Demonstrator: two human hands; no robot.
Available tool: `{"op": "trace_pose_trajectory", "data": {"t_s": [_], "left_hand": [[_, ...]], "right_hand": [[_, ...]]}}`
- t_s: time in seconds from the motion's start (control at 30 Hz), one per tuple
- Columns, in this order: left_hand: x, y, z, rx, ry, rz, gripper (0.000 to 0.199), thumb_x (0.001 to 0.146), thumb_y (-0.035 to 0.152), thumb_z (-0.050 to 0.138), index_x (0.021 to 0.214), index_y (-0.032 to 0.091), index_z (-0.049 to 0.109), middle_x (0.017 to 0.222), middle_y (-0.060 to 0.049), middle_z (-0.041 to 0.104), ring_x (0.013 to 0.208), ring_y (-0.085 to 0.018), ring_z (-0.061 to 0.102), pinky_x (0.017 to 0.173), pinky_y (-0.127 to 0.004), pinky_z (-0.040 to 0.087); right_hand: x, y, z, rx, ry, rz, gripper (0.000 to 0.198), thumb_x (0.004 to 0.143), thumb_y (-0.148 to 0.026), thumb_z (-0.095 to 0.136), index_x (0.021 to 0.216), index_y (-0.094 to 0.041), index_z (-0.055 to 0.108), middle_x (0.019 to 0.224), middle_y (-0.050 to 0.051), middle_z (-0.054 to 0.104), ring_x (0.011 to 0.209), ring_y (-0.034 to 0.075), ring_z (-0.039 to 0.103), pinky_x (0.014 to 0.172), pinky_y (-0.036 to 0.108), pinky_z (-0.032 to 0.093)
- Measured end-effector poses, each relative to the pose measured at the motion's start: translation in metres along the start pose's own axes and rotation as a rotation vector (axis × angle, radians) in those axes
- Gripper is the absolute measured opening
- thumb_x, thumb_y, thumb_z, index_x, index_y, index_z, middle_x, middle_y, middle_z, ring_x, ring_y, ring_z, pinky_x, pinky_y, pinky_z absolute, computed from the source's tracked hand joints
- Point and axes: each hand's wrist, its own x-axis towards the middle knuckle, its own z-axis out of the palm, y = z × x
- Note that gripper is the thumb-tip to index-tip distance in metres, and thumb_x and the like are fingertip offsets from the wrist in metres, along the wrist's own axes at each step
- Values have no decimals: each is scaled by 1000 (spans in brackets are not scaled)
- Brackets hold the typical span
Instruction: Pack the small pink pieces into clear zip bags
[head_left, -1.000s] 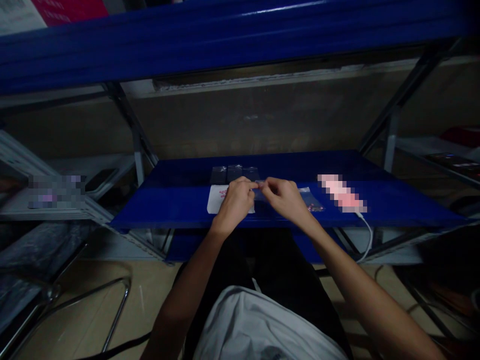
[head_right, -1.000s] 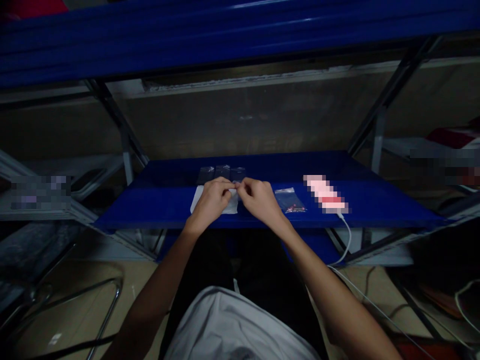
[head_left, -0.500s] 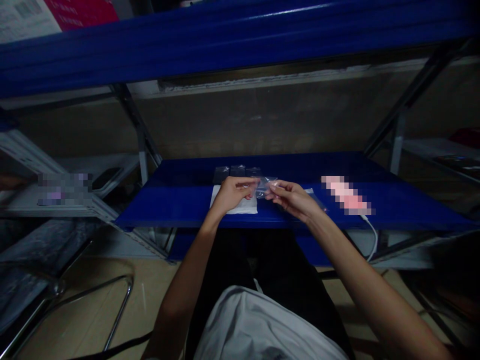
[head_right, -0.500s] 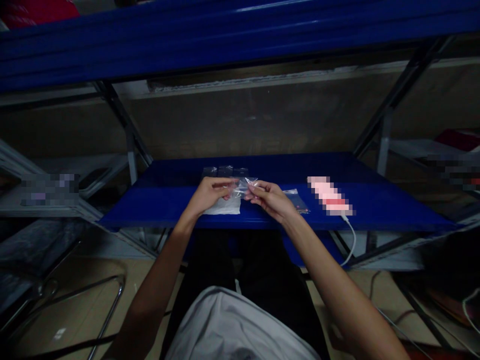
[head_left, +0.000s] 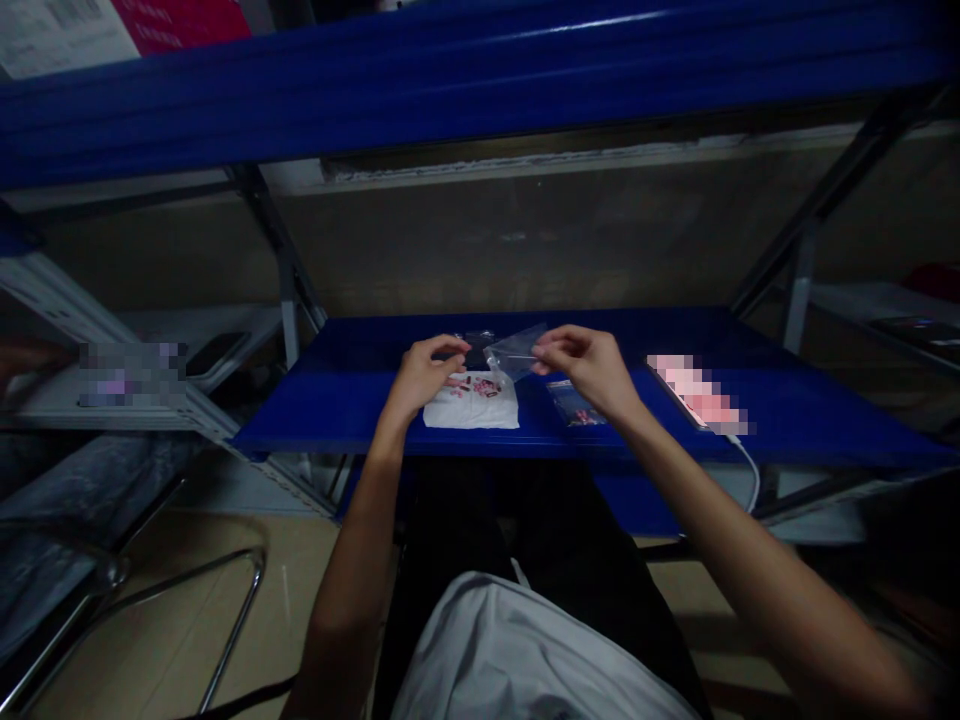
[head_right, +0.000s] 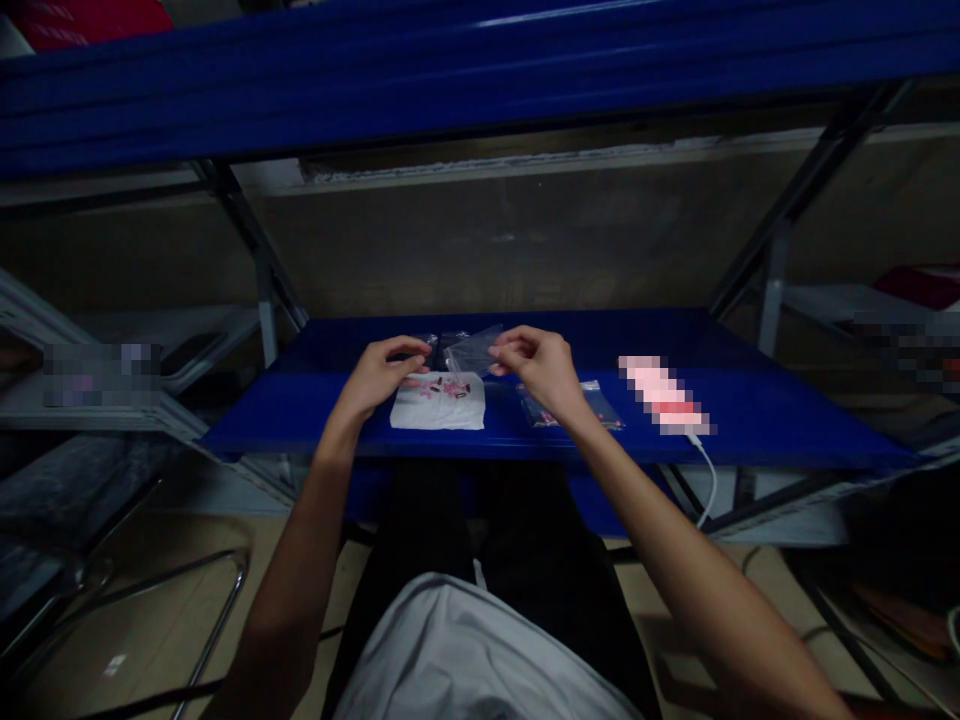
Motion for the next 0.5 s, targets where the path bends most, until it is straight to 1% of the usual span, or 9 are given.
{"op": "trace_pose_trajectory", "data": {"t_s": [0.07, 0.1, 0.13, 0.2, 0.27, 0.33, 0.4, 0.5], "left_hand": [[3, -9, -18, 206, -2, -6, 22, 90, 19, 70, 110, 16, 79, 107, -10, 79, 87, -19, 73, 72, -30, 61], [5, -15, -23, 302, -22, 1, 22, 89, 20, 71, 109, 17, 80, 105, -10, 80, 87, -19, 73, 76, -30, 59], [6, -20, -26, 381, -50, 6, 22, 88, 19, 73, 108, 17, 81, 104, -9, 81, 87, -19, 72, 79, -30, 58], [7, -29, -22, 492, -103, 5, 23, 84, 18, 76, 106, 17, 83, 101, -8, 82, 86, -19, 72, 81, -30, 55], [7, -36, -11, 558, -131, -5, 24, 80, 17, 80, 104, 16, 83, 94, -8, 81, 82, -19, 71, 78, -28, 52], [7, -42, 1, 594, -141, -3, 23, 79, 17, 80, 101, 15, 83, 87, -7, 79, 78, -17, 69, 74, -26, 49], [7, -46, 10, 607, -144, 8, 20, 79, 17, 80, 99, 14, 83, 82, -5, 77, 75, -16, 68, 70, -25, 47], [7, -52, 14, 618, -127, 15, 16, 80, 17, 79, 95, 14, 82, 80, -5, 76, 74, -15, 66, 69, -25, 45]], "right_hand": [[14, -3, 7, -248, -175, -96, 13, 86, -28, 76, 88, -17, 73, 72, 4, 74, 64, 19, 71, 63, 29, 53], [20, -3, 12, -384, -266, -162, 7, 88, -23, 71, 89, -16, 73, 71, 4, 73, 64, 18, 69, 62, 28, 49], [25, -3, 17, -515, -352, -234, 6, 88, -18, 67, 89, -16, 73, 72, 4, 73, 64, 18, 68, 63, 27, 46], [35, -2, 26, -713, -499, -370, 13, 90, -13, 62, 91, -16, 74, 76, 5, 73, 68, 17, 65, 64, 27, 41], [41, 1, 34, -799, -610, -448, 16, 92, -12, 59, 93, -16, 74, 82, 6, 74, 71, 17, 64, 65, 27, 38], [45, 3, 38, -829, -686, -481, 15, 94, -12, 57, 95, -16, 72, 84, 7, 74, 73, 17, 64, 66, 27, 37], [47, 5, 40, -845, -735, -503, 14, 95, -11, 58, 94, -16, 71, 85, 7, 73, 74, 17, 64, 66, 27, 37], [48, 7, 40, -860, -765, -529, 14, 94, -9, 58, 93, -16, 70, 86, 8, 72, 75, 18, 63, 67, 27, 36]]}}
